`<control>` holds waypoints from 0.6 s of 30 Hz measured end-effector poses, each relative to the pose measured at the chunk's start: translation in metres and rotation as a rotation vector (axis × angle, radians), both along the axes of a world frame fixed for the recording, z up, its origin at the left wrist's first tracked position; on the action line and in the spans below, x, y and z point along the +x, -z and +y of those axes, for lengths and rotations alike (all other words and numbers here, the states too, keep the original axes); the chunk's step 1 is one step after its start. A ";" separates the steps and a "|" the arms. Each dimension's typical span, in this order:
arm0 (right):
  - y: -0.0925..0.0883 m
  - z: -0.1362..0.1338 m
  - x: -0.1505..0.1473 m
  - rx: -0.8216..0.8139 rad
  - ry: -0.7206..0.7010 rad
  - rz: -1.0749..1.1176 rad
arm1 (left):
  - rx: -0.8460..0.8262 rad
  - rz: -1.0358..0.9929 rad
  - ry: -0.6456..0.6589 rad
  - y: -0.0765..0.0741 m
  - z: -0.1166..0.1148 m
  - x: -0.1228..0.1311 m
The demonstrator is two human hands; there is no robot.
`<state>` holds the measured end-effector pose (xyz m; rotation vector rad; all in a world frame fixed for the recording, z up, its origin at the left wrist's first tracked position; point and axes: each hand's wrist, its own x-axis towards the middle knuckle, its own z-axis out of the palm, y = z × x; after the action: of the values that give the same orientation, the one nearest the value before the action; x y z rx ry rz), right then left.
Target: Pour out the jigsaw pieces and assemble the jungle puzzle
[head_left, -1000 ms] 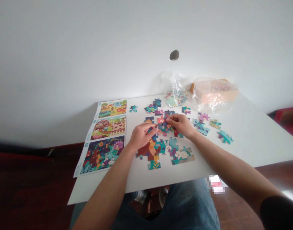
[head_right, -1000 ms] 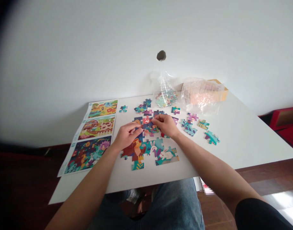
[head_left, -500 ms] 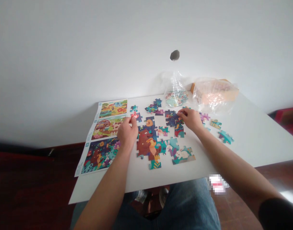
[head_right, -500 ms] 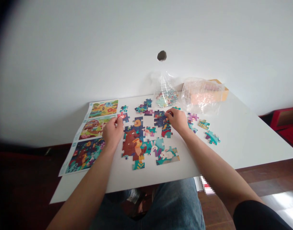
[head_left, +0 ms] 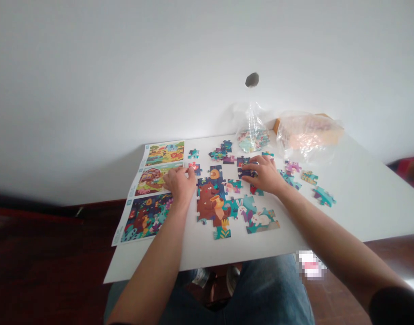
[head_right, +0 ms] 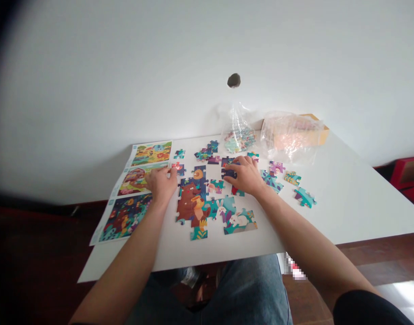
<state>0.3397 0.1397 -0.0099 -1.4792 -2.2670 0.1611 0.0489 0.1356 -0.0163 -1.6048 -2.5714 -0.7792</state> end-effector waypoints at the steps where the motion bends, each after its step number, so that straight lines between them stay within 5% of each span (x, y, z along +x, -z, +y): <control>1: 0.001 -0.001 -0.003 -0.009 -0.036 -0.017 | -0.002 -0.001 -0.004 0.002 0.001 0.000; 5: 0.005 -0.001 -0.003 -0.038 -0.027 -0.028 | 0.069 0.018 0.023 0.007 0.002 -0.002; 11: 0.008 0.004 0.006 -0.032 0.033 -0.007 | 0.168 0.033 0.289 0.011 0.002 -0.005; 18: 0.006 0.009 0.014 -0.066 0.058 0.026 | 0.087 0.049 0.303 0.013 0.003 -0.005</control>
<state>0.3532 0.1485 -0.0157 -1.5657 -2.2147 0.2391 0.0442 0.1384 -0.0298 -1.9845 -2.2564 -0.8415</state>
